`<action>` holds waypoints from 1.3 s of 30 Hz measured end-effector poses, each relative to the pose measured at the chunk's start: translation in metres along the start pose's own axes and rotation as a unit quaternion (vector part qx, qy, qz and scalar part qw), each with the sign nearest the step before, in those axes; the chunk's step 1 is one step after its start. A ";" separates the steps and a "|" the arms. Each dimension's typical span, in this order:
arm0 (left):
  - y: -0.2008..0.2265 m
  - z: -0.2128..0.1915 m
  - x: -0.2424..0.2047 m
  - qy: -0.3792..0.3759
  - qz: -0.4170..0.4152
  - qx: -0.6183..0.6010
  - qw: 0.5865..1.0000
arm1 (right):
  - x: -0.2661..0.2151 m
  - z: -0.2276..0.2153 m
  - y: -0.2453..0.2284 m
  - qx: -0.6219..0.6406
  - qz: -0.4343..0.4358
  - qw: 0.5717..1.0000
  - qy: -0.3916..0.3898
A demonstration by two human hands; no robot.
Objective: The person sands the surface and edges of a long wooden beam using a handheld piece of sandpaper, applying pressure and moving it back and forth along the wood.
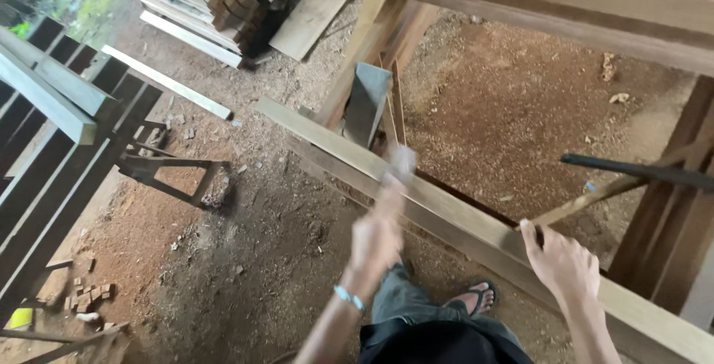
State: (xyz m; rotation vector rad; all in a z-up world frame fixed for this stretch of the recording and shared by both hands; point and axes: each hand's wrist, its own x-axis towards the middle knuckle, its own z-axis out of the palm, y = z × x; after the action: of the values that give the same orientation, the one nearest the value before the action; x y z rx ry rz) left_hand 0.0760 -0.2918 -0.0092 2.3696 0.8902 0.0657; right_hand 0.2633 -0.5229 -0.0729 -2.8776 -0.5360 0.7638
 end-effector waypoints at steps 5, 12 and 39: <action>-0.006 -0.009 -0.010 -0.133 0.143 0.217 0.956 | 0.001 -0.004 -0.007 -0.006 0.042 0.998 -0.048; -0.115 -0.110 0.083 0.042 -0.061 0.197 0.978 | 0.009 0.005 -0.006 0.000 0.056 0.998 -0.011; -0.124 -0.144 0.116 -0.075 -0.093 0.030 0.992 | 0.008 0.023 -0.005 0.006 0.145 0.989 0.019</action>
State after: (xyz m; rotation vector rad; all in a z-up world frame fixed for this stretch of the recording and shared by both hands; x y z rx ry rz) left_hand 0.0581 -0.0721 0.0226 2.2991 1.0470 -0.2140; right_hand 0.2573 -0.5148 -0.0955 -2.9880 -0.1058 0.7429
